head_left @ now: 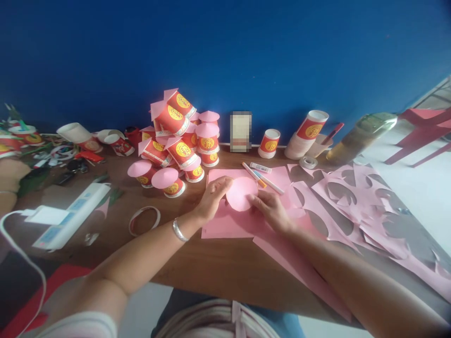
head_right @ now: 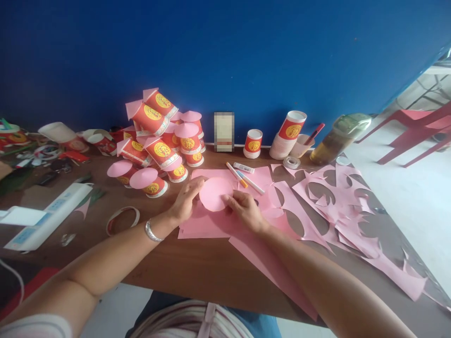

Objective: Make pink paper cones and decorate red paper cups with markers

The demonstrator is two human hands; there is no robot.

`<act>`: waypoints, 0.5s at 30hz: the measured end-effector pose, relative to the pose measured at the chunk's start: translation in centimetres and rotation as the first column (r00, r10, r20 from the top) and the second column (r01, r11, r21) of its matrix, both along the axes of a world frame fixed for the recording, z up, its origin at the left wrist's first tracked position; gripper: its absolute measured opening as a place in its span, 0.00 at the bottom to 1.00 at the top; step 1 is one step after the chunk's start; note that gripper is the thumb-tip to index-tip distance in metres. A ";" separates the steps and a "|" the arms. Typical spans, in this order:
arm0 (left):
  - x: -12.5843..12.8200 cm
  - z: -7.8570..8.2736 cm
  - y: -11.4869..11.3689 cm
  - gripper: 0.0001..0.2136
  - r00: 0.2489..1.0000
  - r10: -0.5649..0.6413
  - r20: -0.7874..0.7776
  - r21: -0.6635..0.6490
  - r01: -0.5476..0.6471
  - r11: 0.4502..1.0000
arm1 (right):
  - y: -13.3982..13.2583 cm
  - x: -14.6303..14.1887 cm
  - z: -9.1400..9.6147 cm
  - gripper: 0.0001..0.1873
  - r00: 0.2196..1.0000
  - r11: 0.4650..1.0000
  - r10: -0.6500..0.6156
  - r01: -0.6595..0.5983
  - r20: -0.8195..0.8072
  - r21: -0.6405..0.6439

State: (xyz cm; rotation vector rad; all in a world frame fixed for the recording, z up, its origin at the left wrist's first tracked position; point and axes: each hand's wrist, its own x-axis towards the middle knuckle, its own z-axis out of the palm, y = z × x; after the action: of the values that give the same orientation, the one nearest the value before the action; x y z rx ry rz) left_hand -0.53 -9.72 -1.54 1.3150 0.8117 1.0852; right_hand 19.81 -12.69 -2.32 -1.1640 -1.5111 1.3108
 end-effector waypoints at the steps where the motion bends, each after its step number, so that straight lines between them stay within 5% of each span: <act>1: 0.1 -0.2 0.0 0.21 1.000 0.004 0.012 0.008 -0.004 1.000 | 0.0 -0.1 -0.1 0.30 1.000 1.000 -0.016 0.016 0.000 0.009; 10: 0.7 -0.8 -0.6 0.17 0.980 0.100 -0.171 0.010 -0.100 0.995 | 0.2 -0.1 -0.6 0.33 0.997 1.000 -0.024 0.023 0.076 0.008; 15: 0.4 -1.5 0.1 0.16 0.984 0.153 -0.093 -0.041 -0.158 0.987 | 0.5 -0.3 -0.7 0.29 0.997 0.998 0.013 -0.018 0.070 0.065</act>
State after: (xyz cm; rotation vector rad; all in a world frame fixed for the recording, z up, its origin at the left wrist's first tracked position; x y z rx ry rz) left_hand -0.13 -9.64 -3.01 1.2834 1.0153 1.1283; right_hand 19.50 -12.24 -2.99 -1.1687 -1.6046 1.2329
